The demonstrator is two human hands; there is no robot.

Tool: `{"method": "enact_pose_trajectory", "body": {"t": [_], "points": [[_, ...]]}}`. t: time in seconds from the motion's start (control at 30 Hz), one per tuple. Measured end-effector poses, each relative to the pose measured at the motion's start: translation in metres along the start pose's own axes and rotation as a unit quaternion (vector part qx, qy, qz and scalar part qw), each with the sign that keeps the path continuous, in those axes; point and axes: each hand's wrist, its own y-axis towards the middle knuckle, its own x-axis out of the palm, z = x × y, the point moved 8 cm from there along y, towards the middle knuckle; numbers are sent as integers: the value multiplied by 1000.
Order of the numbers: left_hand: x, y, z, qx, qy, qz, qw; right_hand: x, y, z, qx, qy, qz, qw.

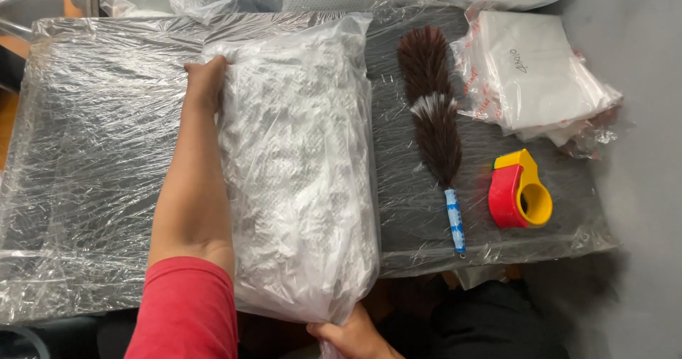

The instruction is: Compressing a pillow by placing it in a plastic bag and using a vacuum cleaner hose to remove the air before tying the bag shut.

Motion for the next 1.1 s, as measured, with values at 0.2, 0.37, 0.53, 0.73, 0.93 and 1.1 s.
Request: {"method": "enact_pose_trajectory", "body": {"t": [0.2, 0.37, 0.53, 0.73, 0.93, 1.1], "points": [[55, -90, 118, 243, 429, 45, 869, 2, 5, 14, -45, 6, -5, 999], [178, -195, 147, 453, 462, -192, 738, 1, 4, 32, 53, -16, 26, 998], [268, -166, 84, 524, 609, -120, 583, 2, 1, 36, 111, -99, 14, 989], [270, -156, 83, 540, 589, -129, 588, 0, 7, 64, 62, -58, 39, 996], [270, -163, 78, 500, 587, -91, 630, -3, -9, -7, 132, -85, 13, 988], [209, -307, 73, 574, 530, -252, 571, -4, -8, -13, 61, -73, 30, 995]]}}
